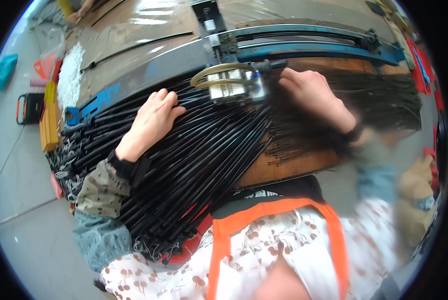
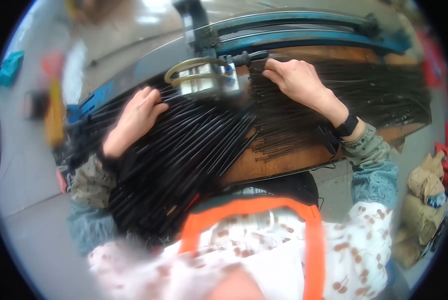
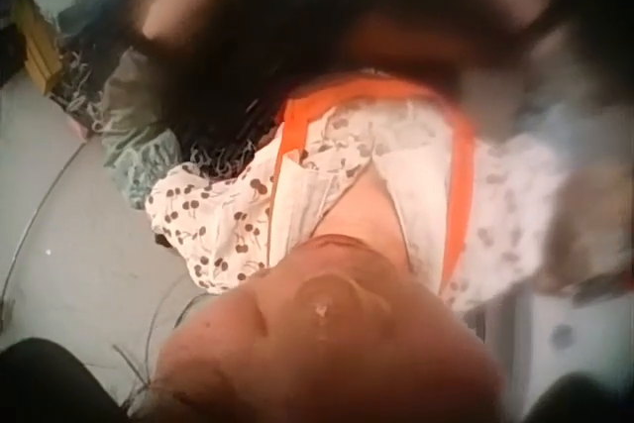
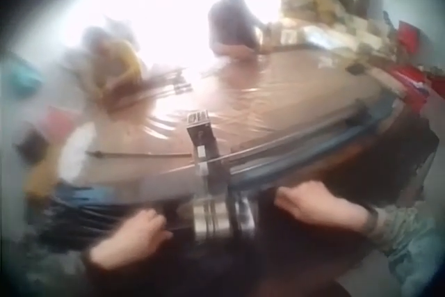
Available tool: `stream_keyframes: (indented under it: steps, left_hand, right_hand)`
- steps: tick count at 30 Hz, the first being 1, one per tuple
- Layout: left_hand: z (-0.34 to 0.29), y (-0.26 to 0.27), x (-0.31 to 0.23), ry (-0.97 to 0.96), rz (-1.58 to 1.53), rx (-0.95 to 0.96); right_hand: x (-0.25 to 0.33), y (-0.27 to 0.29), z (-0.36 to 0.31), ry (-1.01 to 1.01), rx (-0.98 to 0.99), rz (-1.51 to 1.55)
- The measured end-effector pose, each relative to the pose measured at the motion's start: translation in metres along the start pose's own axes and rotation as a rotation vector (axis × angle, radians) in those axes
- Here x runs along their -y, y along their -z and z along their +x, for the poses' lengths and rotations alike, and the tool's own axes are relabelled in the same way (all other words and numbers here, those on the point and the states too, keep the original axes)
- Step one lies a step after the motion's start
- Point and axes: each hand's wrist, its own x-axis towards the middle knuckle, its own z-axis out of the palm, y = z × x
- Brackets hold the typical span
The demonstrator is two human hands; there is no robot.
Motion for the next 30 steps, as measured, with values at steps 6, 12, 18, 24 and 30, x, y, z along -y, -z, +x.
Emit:
stream_keyframes:
  steps: [6, 12, 18, 24, 30]
  left_hand:
    - [-0.012, 0.032, -0.018, -0.051, -0.102, 0.025]
    - [-0.015, 0.037, -0.069, -0.107, -0.111, 0.072]
    - [0.004, 0.033, -0.103, -0.159, -0.069, 0.002]
    - [0.019, 0.036, -0.116, -0.181, -0.021, -0.08]
    - [0.025, 0.036, -0.125, -0.184, -0.002, -0.12]
  right_hand:
    - [0.006, -0.003, -0.012, -0.129, -0.047, 0.594]
    - [0.007, 0.01, -0.021, -0.082, 0.162, 0.734]
    - [0.025, 0.01, -0.035, -0.116, -0.031, 0.61]
    - [0.03, 0.008, -0.047, 0.087, -0.424, 0.048]
    - [0.026, 0.014, -0.046, 0.123, -0.562, -0.027]
